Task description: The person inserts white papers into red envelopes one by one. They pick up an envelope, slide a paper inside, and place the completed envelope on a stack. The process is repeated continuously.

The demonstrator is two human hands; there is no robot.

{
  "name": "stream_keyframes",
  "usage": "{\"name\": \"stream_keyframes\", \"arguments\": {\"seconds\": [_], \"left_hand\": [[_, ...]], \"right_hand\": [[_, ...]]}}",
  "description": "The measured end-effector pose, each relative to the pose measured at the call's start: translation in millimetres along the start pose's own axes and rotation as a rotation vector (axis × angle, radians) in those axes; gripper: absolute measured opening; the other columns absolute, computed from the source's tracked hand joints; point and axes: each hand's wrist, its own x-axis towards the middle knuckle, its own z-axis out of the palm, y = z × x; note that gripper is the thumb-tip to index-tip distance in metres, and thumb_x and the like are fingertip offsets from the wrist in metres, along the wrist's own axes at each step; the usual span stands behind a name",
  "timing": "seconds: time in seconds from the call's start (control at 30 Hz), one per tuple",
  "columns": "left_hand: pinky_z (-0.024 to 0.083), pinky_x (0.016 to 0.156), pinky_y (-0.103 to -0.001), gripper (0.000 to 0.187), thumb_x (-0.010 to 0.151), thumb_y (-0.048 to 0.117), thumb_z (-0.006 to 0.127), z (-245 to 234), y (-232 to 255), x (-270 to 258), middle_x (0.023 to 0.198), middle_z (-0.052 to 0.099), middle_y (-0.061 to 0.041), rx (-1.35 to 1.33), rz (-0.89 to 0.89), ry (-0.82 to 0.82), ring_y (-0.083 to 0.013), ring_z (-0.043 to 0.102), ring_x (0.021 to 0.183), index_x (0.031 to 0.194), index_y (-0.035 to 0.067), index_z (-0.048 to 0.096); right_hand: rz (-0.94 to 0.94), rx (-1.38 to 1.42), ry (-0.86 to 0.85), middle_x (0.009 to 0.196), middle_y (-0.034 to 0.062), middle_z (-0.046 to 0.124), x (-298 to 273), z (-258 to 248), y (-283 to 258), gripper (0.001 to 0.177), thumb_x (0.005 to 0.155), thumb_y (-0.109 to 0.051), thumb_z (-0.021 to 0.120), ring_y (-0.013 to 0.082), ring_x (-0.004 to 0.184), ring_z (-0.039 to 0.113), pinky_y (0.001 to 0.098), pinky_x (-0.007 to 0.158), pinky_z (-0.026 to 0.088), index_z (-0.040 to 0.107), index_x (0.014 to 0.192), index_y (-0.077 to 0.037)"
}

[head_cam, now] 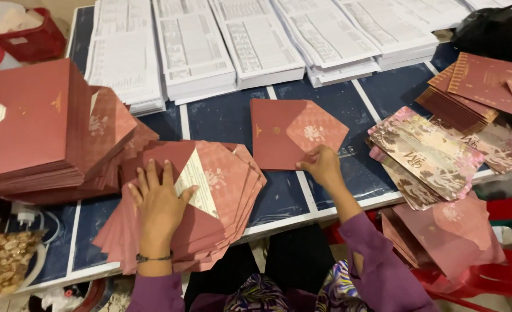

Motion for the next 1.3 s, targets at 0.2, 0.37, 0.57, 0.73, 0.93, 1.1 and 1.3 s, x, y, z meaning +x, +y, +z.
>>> {"name": "stream_keyframes", "arguments": {"seconds": [0.2, 0.37, 0.57, 0.73, 0.93, 1.1, 1.3], "left_hand": [[0.017, 0.122, -0.07, 0.093, 0.086, 0.056, 0.076, -0.5, 15.7, -6.1, 0.158, 0.038, -0.031, -0.204, 0.024, 0.136, -0.0534, 0.03, 0.151, 0.154, 0.0, 0.048], [0.038, 0.109, -0.071, 0.1, 0.081, 0.04, 0.083, -25.7, 97.1, -23.8, 0.148, 0.043, -0.038, -0.679, 0.164, 0.053, -0.0623, 0.042, 0.137, 0.156, -0.007, 0.036], [0.031, 0.118, -0.061, 0.138, 0.069, 0.043, 0.095, -34.7, 172.2, -42.2, 0.162, 0.023, -0.033, -0.832, 0.079, -0.014, -0.051, 0.026, 0.151, 0.163, -0.001, 0.004], [0.027, 0.123, -0.053, 0.121, 0.072, 0.033, 0.092, -13.0, 177.3, -38.4, 0.158, 0.032, -0.03, -0.854, 0.125, 0.116, -0.0428, 0.028, 0.152, 0.159, -0.008, 0.017], [0.023, 0.122, -0.065, 0.13, 0.068, 0.025, 0.098, -18.4, 154.3, -32.0, 0.154, 0.031, -0.038, -0.779, 0.037, 0.23, -0.0578, 0.029, 0.147, 0.165, 0.001, 0.013], [0.026, 0.12, -0.067, 0.127, 0.068, 0.023, 0.097, -20.3, 153.7, -29.8, 0.149, 0.033, -0.036, -0.818, -0.001, 0.206, -0.0582, 0.032, 0.146, 0.164, 0.001, 0.016], [0.017, 0.124, -0.062, 0.128, 0.07, 0.03, 0.097, -8.4, 155.9, -30.0, 0.159, 0.024, -0.035, -0.814, 0.038, 0.195, -0.054, 0.02, 0.153, 0.163, -0.003, 0.016]], "right_hand": [[-0.032, 0.377, 0.093, 0.075, 0.014, 0.064, 17.0, 1.4, 62.9, 0.023, 0.08, -0.01, 0.083, 0.0244, 0.072, 0.065, 0.0378, 0.063, 0.053, 0.072, 0.097, 0.001], [-0.235, 0.457, 0.011, 0.071, 0.0086, 0.065, -95.0, -74.2, -32.6, 0.013, 0.091, -0.009, 0.077, 0.0186, 0.068, 0.061, 0.0318, 0.066, 0.046, 0.066, 0.091, -0.002], [-0.541, 0.09, -0.084, 0.083, 0.0033, 0.06, -180.6, -75.9, -46.5, 0.011, 0.092, -0.012, 0.073, 0.0244, 0.08, 0.059, 0.0377, 0.08, 0.039, 0.062, 0.093, -0.013], [-0.42, 0.266, -0.097, 0.089, 0.0018, 0.062, -169.3, -121.9, -33.2, 0.024, 0.099, -0.038, 0.065, 0.0174, 0.081, 0.059, 0.033, 0.079, 0.045, 0.064, 0.094, -0.015], [-0.406, -0.238, 0.463, 0.106, 0.0245, 0.067, -53.2, -197.7, 116.2, 0.066, 0.082, -0.043, 0.09, 0.0486, 0.101, 0.066, 0.0536, 0.093, 0.051, 0.067, 0.124, 0.001], [0.045, -0.724, 0.099, 0.1, 0.0125, 0.079, -33.1, -205.6, 148.7, 0.046, 0.082, -0.045, 0.081, 0.0388, 0.098, 0.075, 0.049, 0.095, 0.056, 0.079, 0.113, -0.011], [0.076, -0.535, -0.008, 0.102, 0.0202, 0.08, -24.4, -233.0, 133.9, 0.035, 0.099, -0.035, 0.063, 0.0467, 0.102, 0.074, 0.0557, 0.096, 0.056, 0.075, 0.127, -0.018]]}}
